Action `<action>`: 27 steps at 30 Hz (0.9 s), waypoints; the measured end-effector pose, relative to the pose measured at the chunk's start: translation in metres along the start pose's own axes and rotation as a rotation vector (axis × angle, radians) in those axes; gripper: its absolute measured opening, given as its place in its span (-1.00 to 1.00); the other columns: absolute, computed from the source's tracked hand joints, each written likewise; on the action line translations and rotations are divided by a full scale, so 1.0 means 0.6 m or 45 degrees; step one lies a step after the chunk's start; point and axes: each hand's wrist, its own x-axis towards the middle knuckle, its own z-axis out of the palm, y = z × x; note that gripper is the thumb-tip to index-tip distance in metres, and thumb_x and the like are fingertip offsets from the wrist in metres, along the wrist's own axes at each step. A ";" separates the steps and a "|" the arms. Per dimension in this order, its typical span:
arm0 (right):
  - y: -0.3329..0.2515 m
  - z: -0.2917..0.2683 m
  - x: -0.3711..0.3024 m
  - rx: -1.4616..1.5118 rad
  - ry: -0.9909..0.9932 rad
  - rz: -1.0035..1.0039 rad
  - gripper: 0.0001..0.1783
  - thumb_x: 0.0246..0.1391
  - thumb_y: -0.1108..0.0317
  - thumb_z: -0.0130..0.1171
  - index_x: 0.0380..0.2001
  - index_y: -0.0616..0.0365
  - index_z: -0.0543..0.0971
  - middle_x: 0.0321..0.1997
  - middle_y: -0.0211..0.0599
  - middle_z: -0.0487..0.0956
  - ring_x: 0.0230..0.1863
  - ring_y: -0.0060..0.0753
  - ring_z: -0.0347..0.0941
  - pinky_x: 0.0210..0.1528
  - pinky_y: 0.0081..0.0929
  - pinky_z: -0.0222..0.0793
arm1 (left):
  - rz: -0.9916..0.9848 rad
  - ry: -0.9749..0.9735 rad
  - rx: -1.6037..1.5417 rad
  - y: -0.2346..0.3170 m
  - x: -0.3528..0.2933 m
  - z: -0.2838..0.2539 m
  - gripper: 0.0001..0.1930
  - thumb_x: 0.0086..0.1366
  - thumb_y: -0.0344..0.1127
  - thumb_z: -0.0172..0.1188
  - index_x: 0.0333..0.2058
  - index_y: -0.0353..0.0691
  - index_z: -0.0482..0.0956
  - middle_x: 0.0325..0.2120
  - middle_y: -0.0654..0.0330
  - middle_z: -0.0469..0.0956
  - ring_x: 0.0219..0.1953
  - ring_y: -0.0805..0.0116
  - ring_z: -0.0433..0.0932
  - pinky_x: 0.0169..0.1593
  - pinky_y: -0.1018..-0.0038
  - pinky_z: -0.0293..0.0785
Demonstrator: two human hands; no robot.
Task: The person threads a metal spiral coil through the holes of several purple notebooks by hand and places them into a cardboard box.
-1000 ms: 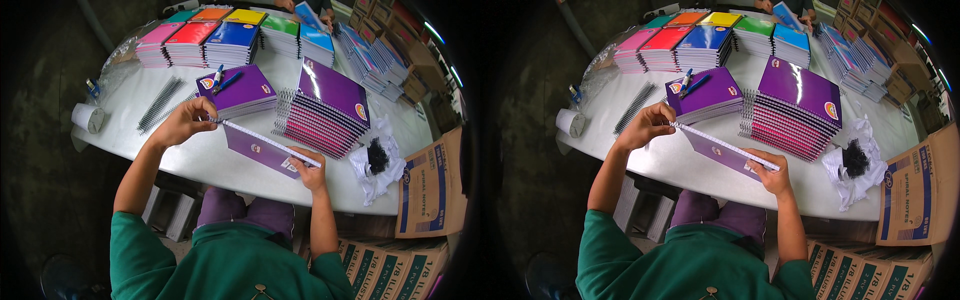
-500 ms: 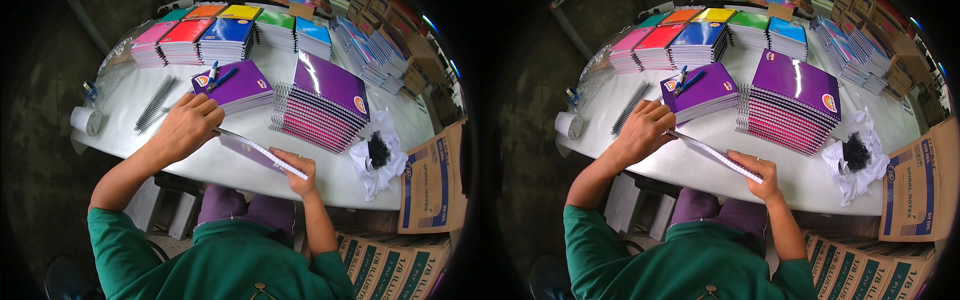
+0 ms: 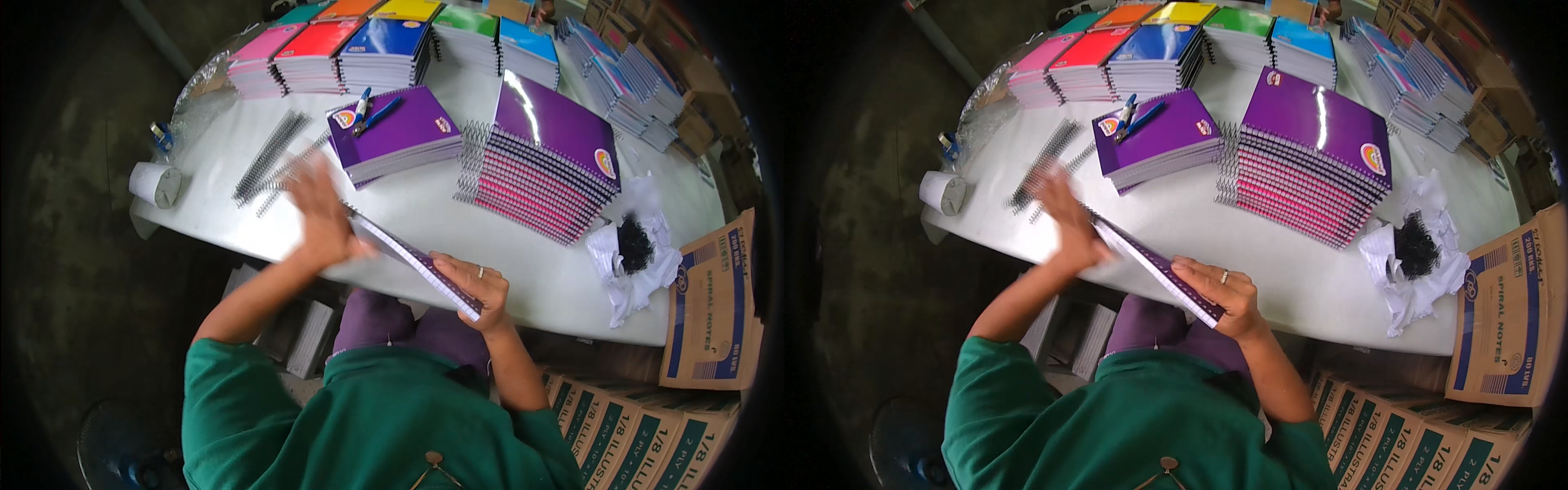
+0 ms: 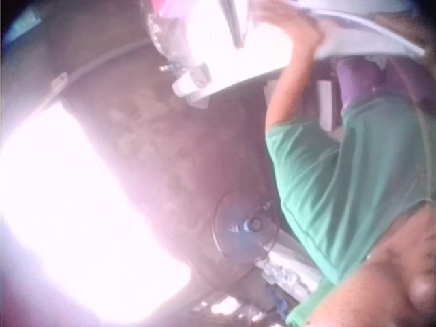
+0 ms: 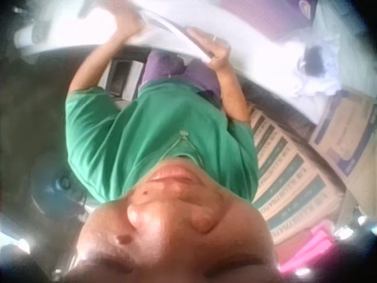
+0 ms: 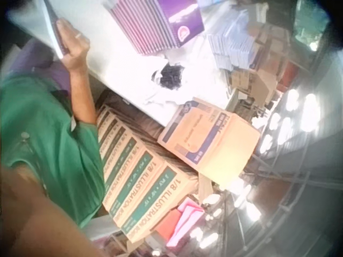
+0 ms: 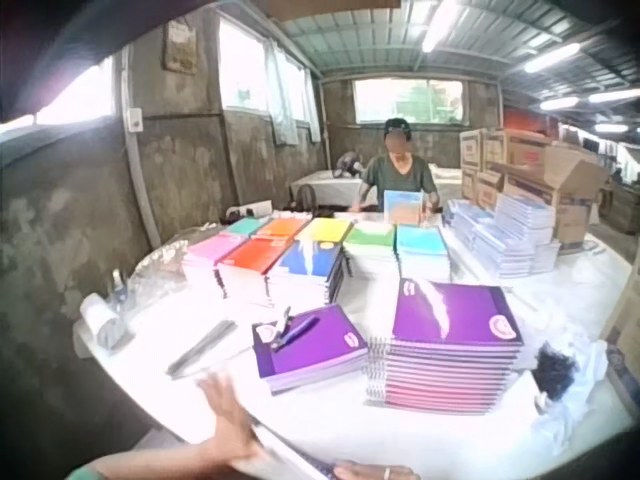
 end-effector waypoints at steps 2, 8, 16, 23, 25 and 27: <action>0.009 -0.006 -0.011 -0.051 0.050 0.043 -0.69 -0.14 0.54 0.20 -0.22 0.31 0.58 -0.25 0.01 0.60 -0.25 -0.17 0.59 -0.24 -0.45 0.54 | 0.286 -0.499 -0.287 0.073 -0.077 -0.028 0.09 0.06 0.50 -0.20 0.23 -0.44 -0.06 0.23 -0.18 -0.02 0.25 -0.41 -0.16 0.15 -0.36 -0.38; -0.008 0.004 -0.002 -0.065 -0.096 -0.094 -0.67 -0.14 0.49 0.21 -0.21 0.30 0.57 -0.24 -0.01 0.60 -0.26 -0.18 0.59 -0.26 -0.43 0.54 | 0.107 0.299 -0.224 -0.019 -0.012 0.007 0.00 0.17 0.44 -0.45 0.22 -0.47 -0.05 0.28 -0.18 -0.19 0.32 -0.09 -0.20 0.31 0.08 -0.35; -0.007 -0.002 0.004 -0.050 -0.073 -0.084 -0.70 -0.14 0.51 0.20 -0.23 0.29 0.59 -0.24 0.00 0.59 -0.32 -0.22 0.60 -0.32 -0.47 0.53 | 0.132 0.101 -0.425 0.058 -0.020 -0.013 -0.01 0.08 0.46 -0.13 0.26 -0.24 -0.01 0.24 -0.17 -0.10 0.23 -0.31 -0.08 0.21 -0.22 -0.17; -0.009 -0.001 -0.008 -0.011 -0.035 -0.053 -0.67 -0.14 0.48 0.21 -0.21 0.28 0.58 -0.20 -0.05 0.59 -0.25 -0.23 0.59 -0.25 -0.44 0.54 | 0.361 0.370 -0.235 0.066 0.008 -0.037 -0.06 0.12 0.40 -0.08 0.31 -0.04 -0.15 0.32 0.08 -0.24 0.33 -0.14 -0.22 0.26 -0.19 -0.23; -0.026 0.005 -0.006 -0.081 -0.096 -0.072 -0.65 -0.16 0.48 0.22 -0.20 0.28 0.58 -0.21 -0.05 0.59 -0.24 -0.23 0.59 -0.24 -0.44 0.54 | 0.251 0.630 -0.235 -0.028 0.003 -0.004 0.14 -0.07 0.52 0.00 0.17 -0.44 -0.03 0.16 -0.26 -0.03 0.20 -0.22 0.03 0.22 -0.16 -0.21; -0.024 0.014 0.002 -0.132 -0.089 -0.088 -0.62 -0.19 0.48 0.24 -0.19 0.27 0.57 -0.22 -0.04 0.59 -0.23 -0.20 0.58 -0.22 -0.42 0.53 | 0.162 0.210 -0.363 0.057 -0.008 -0.004 0.01 -0.02 0.46 0.01 0.07 -0.45 0.12 -0.01 -0.28 0.23 0.04 -0.34 0.21 0.13 -0.25 -0.05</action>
